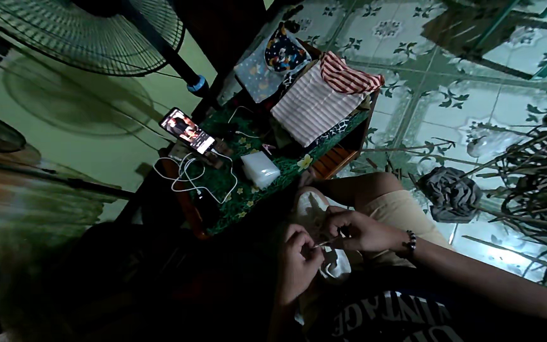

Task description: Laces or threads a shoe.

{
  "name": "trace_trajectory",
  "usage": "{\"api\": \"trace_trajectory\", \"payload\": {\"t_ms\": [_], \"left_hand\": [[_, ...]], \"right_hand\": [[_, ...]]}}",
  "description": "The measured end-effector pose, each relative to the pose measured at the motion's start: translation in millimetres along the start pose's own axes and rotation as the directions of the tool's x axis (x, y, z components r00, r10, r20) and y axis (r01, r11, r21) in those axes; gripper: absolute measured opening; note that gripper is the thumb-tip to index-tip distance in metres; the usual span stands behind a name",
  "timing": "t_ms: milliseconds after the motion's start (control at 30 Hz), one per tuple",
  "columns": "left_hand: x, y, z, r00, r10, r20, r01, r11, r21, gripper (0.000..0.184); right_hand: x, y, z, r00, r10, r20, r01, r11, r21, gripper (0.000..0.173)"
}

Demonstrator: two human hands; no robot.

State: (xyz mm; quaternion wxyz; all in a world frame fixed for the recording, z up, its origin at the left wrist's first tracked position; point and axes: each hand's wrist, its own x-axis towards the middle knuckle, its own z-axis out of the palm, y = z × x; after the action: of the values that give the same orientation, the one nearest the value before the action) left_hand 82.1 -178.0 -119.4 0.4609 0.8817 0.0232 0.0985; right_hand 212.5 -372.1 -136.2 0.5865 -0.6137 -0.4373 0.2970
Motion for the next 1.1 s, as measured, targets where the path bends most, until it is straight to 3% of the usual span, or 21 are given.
{"api": "trace_trajectory", "payload": {"t_ms": [67, 133, 233, 300, 367, 467, 533, 567, 633, 700, 800, 867, 967, 1100], "left_hand": [[-0.8, -2.7, -6.2, 0.999, 0.009, -0.032, -0.01, 1.0, -0.029, 0.011], [-2.2, -6.9, -12.7, 0.997, 0.019, -0.077, -0.038, 0.964, -0.261, 0.017], [-4.8, -8.5, -21.2, 0.983, -0.116, -0.14, -0.005, 0.75, -0.661, 0.02], [-7.6, -8.9, -31.7, 0.974, -0.146, -0.173, -0.045, 0.625, -0.779, 0.023], [-12.2, -13.2, -43.8, 0.963, -0.142, -0.231, -0.108, 0.579, -0.808, 0.025], [-24.7, -17.9, -61.2, 0.942, -0.182, -0.28, -0.042, 0.766, -0.641, 0.026], [-32.8, -19.2, -68.4, 0.933, -0.217, -0.288, 0.131, 0.949, -0.288, 0.015], [-34.9, -18.4, -71.1, 0.941, -0.237, -0.242, 0.228, 0.971, -0.064, 0.011], [-35.2, -20.1, -69.1, 0.946, -0.298, -0.13, 0.322, 0.912, 0.253, 0.042], [-30.7, -20.3, -57.0, 0.963, -0.247, -0.109, 0.269, 0.913, 0.308, 0.061], [-18.8, -3.9, -29.5, 0.982, -0.155, -0.107, 0.174, 0.965, 0.196, 0.058], [-10.4, 7.4, -8.2, 0.985, -0.137, -0.102, 0.154, 0.971, 0.184, 0.055], [0.1, 20.0, 17.6, 0.974, -0.196, -0.116, 0.221, 0.939, 0.264, 0.053], [5.1, 17.0, 29.9, 0.956, -0.226, -0.189, 0.281, 0.892, 0.353, 0.048]], "right_hand": [[-1.7, 1.2, -4.9, 0.999, -0.045, 0.015, 0.044, 0.997, 0.068, 0.022], [-3.6, 1.8, -11.5, 0.995, -0.089, 0.038, 0.081, 0.983, 0.167, 0.025], [-10.4, 3.2, -22.4, 0.994, -0.109, 0.018, 0.096, 0.931, 0.352, 0.033], [-19.2, 5.1, -32.3, 0.998, -0.068, -0.009, 0.065, 0.906, 0.418, 0.037], [-28.1, 3.9, -42.5, 0.999, 0.035, -0.041, -0.016, 0.917, 0.399, 0.035], [-39.2, 1.7, -52.2, 0.959, 0.255, -0.122, -0.201, 0.92, 0.336, 0.023], [-44.4, 5.5, -56.8, 0.925, 0.349, -0.15, -0.308, 0.92, 0.243, 0.016], [-46.2, 9.2, -58.9, 0.912, 0.38, -0.153, -0.36, 0.922, 0.145, 0.016], [-47.0, 18.5, -59.8, 0.902, 0.396, -0.172, -0.417, 0.902, -0.11, 0.024], [-43.1, 17.6, -55.0, 0.898, 0.389, -0.208, -0.43, 0.877, -0.215, 0.031], [-30.3, 0.4, -36.8, 0.883, 0.373, -0.284, -0.422, 0.897, -0.135, 0.034], [-19.3, -7.8, -21.8, 0.902, 0.345, -0.26, -0.385, 0.914, -0.124, 0.042], [-5.2, -9.9, -0.5, 0.931, 0.307, -0.199, -0.346, 0.915, -0.207, 0.059], [3.6, -4.1, 12.4, 0.931, 0.317, -0.184, -0.358, 0.893, -0.272, 0.063]]}}
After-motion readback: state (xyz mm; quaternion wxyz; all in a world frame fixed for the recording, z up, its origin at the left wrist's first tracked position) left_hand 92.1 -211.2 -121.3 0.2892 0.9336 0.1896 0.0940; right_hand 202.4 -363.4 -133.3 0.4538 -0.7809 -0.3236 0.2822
